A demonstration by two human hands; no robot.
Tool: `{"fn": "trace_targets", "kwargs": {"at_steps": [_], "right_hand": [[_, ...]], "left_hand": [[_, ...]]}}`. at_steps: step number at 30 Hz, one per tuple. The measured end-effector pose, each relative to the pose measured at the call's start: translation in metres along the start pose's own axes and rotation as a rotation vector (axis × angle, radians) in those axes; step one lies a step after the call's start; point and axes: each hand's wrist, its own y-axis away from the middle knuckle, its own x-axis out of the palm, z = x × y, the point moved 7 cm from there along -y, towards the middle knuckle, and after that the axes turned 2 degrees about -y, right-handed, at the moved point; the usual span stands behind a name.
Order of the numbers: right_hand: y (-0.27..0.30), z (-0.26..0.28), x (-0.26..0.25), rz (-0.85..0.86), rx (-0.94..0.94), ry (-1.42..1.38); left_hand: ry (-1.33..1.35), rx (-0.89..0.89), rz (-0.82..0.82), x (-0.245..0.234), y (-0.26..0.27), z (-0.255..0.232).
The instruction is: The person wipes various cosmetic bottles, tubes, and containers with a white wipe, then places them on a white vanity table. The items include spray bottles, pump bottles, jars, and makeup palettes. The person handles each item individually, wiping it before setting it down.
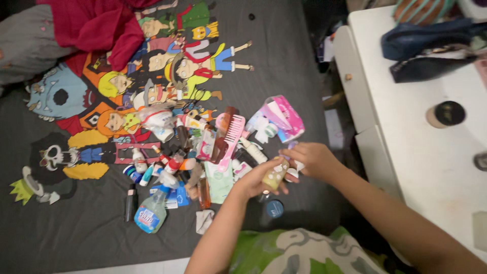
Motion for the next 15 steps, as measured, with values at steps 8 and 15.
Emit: {"fn": "trace_targets", "kwargs": {"at_steps": [8, 15], "right_hand": [[0.079, -0.035, -0.027, -0.602, 0.675, -0.814], [0.082, -0.035, -0.020, -0.970, 0.845, -1.235]], "left_hand": [[0.110, 0.317, -0.197, 0.052, -0.001, -0.048], [-0.074, 0.459, -0.213, 0.093, -0.017, -0.053]]}}
